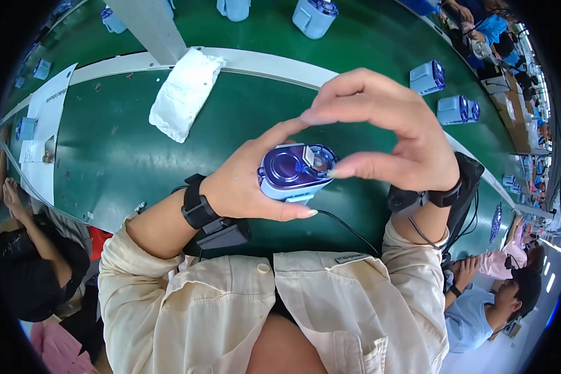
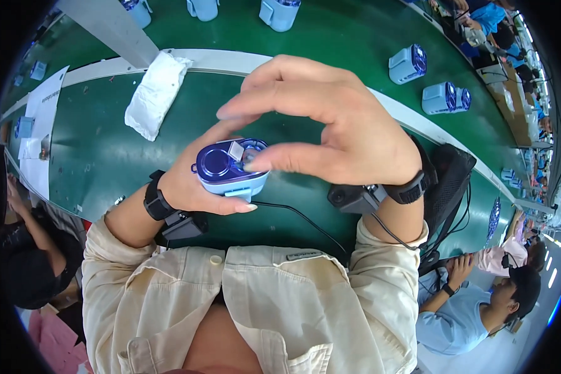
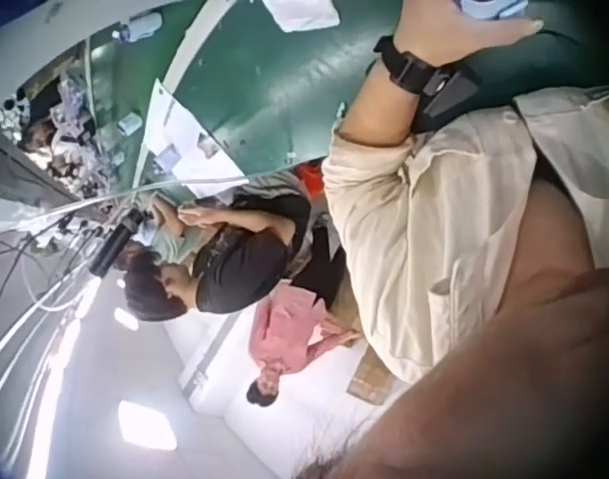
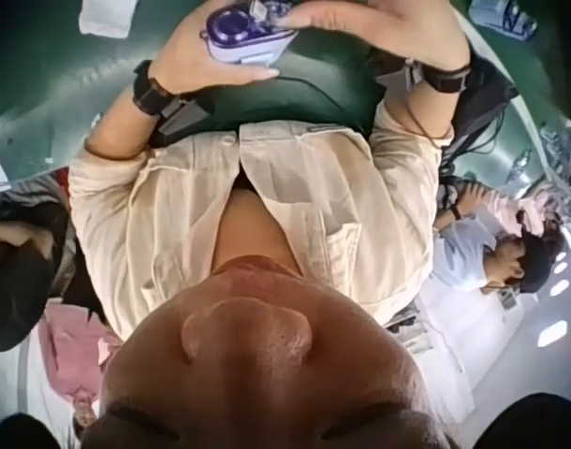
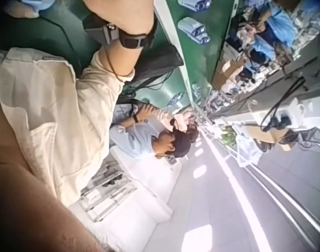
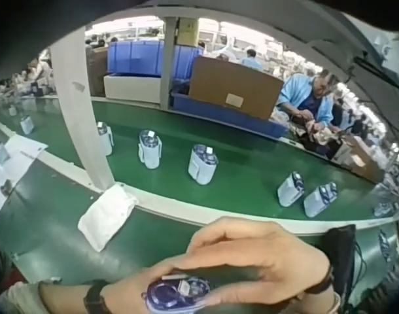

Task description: Assembling small blue electronic components on an industrial production line.

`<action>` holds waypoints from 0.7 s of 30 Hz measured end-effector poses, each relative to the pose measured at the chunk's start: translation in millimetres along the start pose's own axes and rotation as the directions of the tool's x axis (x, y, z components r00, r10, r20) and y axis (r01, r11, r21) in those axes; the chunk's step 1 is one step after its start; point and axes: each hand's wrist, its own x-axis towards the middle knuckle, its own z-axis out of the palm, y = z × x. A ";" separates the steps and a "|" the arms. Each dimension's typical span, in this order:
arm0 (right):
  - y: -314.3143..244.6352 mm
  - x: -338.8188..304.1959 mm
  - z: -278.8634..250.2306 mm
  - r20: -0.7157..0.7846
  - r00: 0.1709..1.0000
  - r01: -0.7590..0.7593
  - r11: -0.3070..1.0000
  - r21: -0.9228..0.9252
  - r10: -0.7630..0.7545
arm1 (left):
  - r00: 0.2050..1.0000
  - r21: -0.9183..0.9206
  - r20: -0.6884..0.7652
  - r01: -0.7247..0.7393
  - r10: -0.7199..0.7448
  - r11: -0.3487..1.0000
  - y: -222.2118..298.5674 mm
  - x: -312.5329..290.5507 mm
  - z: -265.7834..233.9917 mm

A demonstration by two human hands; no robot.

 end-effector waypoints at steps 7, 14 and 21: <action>4.4 2.5 14.8 -0.029 0.999 -0.026 0.999 -0.026 0.025 | 0.992 0.142 -0.075 -0.093 0.105 0.985 -2.3 -1.9 5.4; -5.1 -0.4 50.8 -0.296 0.826 -0.440 0.876 0.196 0.480 | 0.890 0.484 -0.398 -0.004 0.224 0.875 -5.7 -3.0 15.5; 4.8 -1.8 80.8 -0.537 0.754 -0.391 0.915 0.097 0.379 | 0.810 0.579 -0.501 0.051 0.306 0.814 -8.9 -2.8 17.1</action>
